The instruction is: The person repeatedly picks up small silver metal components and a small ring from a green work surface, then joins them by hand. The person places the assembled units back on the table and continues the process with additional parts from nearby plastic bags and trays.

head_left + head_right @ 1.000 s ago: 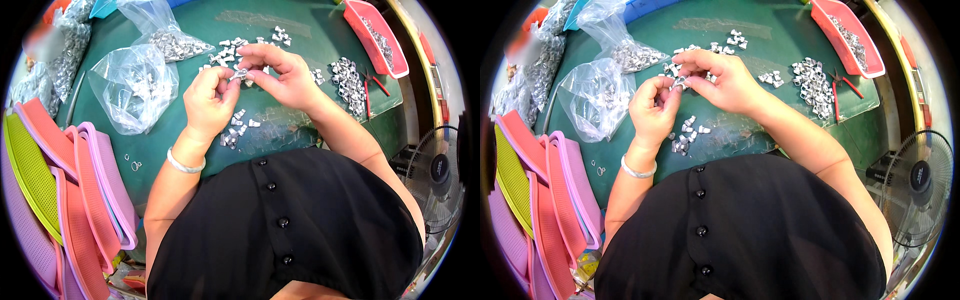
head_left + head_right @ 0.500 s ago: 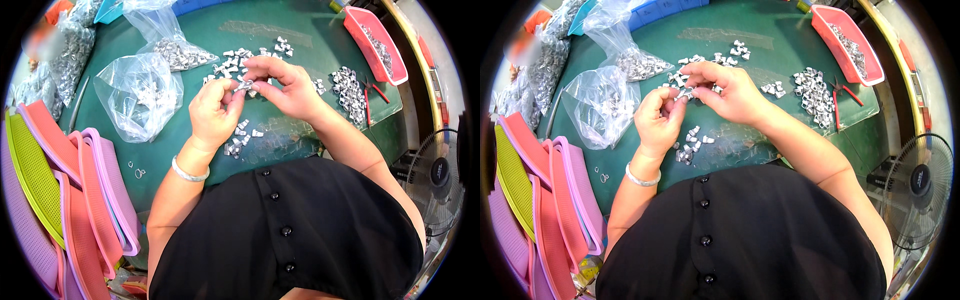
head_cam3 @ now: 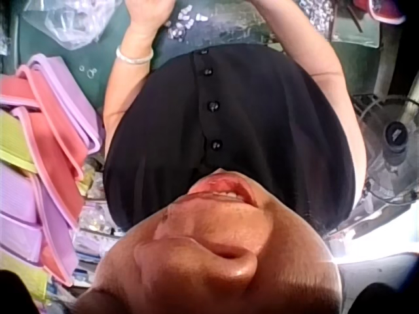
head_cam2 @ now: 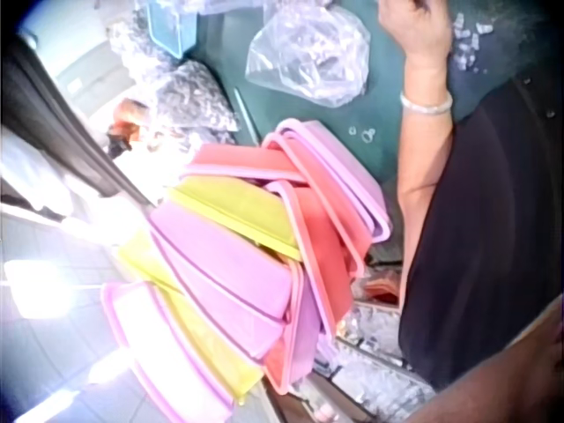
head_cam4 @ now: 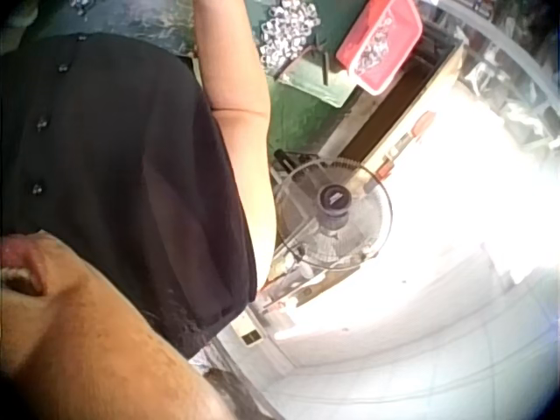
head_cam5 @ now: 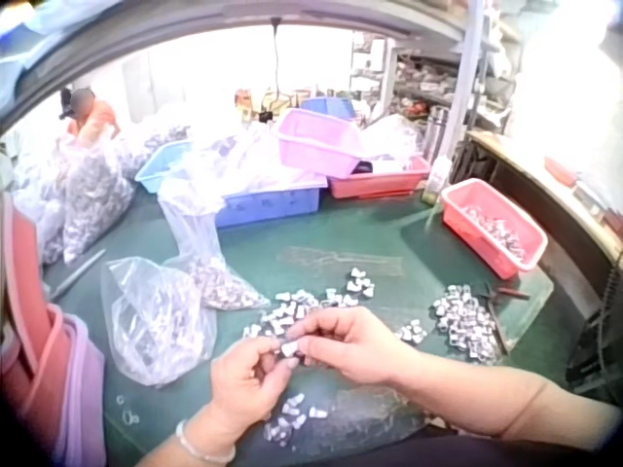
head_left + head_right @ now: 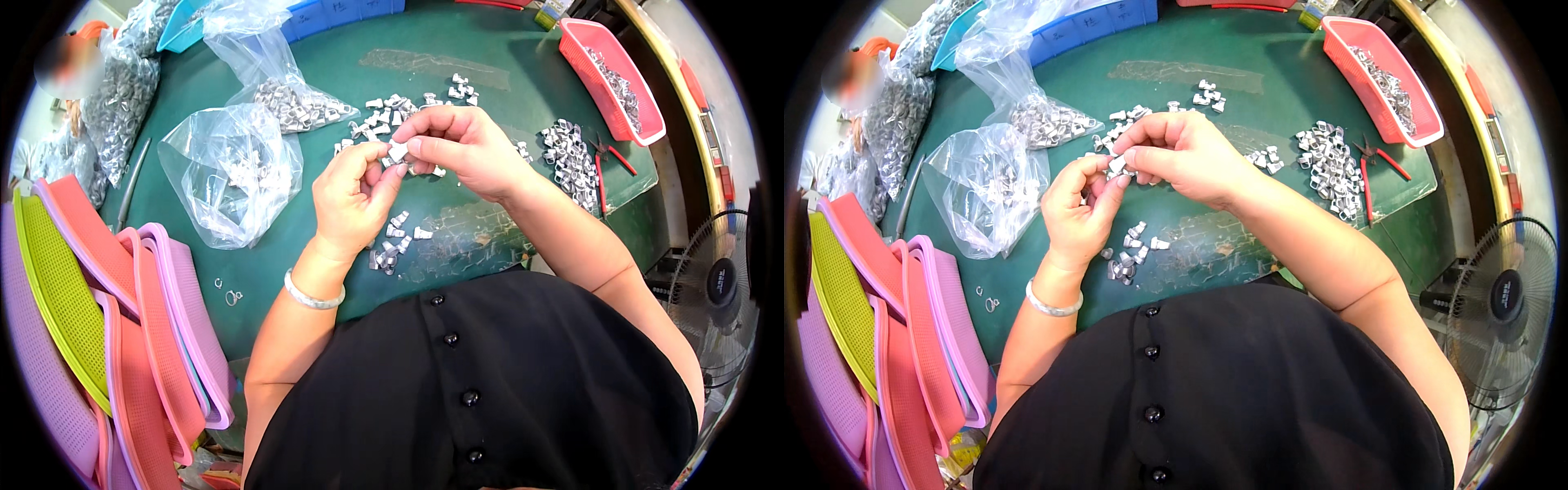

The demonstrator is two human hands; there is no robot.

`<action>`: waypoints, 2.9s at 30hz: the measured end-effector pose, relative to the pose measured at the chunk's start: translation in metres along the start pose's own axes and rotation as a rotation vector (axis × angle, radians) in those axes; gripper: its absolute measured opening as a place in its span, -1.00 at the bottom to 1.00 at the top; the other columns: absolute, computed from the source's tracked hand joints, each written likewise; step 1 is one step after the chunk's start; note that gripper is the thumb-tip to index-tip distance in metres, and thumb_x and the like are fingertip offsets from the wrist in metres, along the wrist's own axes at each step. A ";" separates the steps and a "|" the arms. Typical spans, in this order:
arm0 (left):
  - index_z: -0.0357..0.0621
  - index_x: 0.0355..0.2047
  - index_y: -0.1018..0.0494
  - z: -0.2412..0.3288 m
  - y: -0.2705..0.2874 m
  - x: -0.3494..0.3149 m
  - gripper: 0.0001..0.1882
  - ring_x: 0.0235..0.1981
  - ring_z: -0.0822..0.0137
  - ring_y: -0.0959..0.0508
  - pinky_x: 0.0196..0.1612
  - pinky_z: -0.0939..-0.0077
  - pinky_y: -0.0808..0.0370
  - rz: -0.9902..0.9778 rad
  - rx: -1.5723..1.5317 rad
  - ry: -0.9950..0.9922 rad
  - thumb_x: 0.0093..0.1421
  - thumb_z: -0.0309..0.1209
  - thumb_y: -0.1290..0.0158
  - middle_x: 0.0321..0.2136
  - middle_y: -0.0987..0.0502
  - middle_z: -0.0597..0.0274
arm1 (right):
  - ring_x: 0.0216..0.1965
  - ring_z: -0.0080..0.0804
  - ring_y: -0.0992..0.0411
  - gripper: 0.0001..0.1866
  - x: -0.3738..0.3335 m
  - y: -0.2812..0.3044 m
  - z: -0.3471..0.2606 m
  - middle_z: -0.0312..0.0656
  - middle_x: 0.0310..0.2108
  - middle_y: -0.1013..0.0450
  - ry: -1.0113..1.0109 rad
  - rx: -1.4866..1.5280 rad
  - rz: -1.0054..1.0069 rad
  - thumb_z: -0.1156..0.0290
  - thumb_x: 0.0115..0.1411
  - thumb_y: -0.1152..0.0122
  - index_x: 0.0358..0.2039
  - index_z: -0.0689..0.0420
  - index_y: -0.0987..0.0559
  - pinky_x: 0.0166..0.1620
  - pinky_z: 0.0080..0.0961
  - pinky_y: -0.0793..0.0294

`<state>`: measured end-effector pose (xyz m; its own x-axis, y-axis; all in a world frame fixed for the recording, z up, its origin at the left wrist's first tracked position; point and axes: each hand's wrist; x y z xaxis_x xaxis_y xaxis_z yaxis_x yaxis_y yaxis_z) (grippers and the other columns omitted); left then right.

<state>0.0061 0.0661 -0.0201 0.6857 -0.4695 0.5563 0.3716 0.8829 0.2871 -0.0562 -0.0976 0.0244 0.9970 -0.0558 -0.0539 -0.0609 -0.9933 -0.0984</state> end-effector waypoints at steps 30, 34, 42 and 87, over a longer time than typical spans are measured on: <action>-0.26 -0.29 -0.49 -0.015 -0.002 -0.003 -0.83 -0.54 0.52 -0.47 -0.47 0.67 -0.39 0.013 -0.193 0.158 0.08 -0.51 -0.13 -0.52 -0.49 0.25 | -0.51 -0.68 -0.35 -0.83 0.006 -0.002 0.000 -0.34 -0.49 -0.45 -0.015 -0.115 -0.014 0.49 0.14 -0.04 -0.27 0.25 -0.51 -0.41 -0.70 -0.39; -0.27 -0.30 -0.48 -0.016 -0.003 -0.004 -0.83 -0.53 0.54 -0.47 -0.46 0.68 -0.40 0.014 -0.210 0.148 0.07 -0.53 -0.13 -0.50 -0.49 0.25 | -0.47 -0.69 -0.35 -0.84 0.004 -0.002 0.000 -0.33 -0.48 -0.45 -0.010 -0.101 -0.028 0.50 0.14 -0.05 -0.27 0.26 -0.51 -0.38 -0.69 -0.40; -0.29 -0.31 -0.48 -0.014 -0.005 -0.003 -0.87 -0.52 0.56 -0.46 -0.44 0.71 -0.39 0.019 -0.267 0.137 0.10 -0.55 -0.10 -0.50 -0.50 0.28 | -0.39 -0.69 -0.36 -0.83 0.000 0.002 0.009 -0.35 -0.41 -0.43 0.117 -0.243 -0.024 0.57 0.15 -0.09 -0.23 0.26 -0.50 -0.30 -0.70 -0.38; -0.29 -0.30 -0.45 -0.002 -0.006 -0.003 -0.86 -0.42 0.53 -0.52 -0.35 0.70 -0.45 0.020 -0.491 0.229 0.09 -0.65 -0.06 -0.44 -0.53 0.28 | -0.36 -0.58 -0.43 -0.82 0.005 -0.008 0.030 -0.24 -0.38 -0.45 0.094 0.144 -0.004 0.63 0.08 -0.10 -0.25 0.27 -0.46 -0.28 -0.66 -0.45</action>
<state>0.0034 0.0618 -0.0253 0.7939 -0.4913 0.3583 0.5684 0.8089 -0.1501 -0.0526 -0.0865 -0.0049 0.9969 -0.0679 0.0395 -0.0565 -0.9691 -0.2401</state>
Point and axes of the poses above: each hand's wrist, its own x-axis towards the middle knuckle, its own y-axis out of the back of the hand, z = x × y
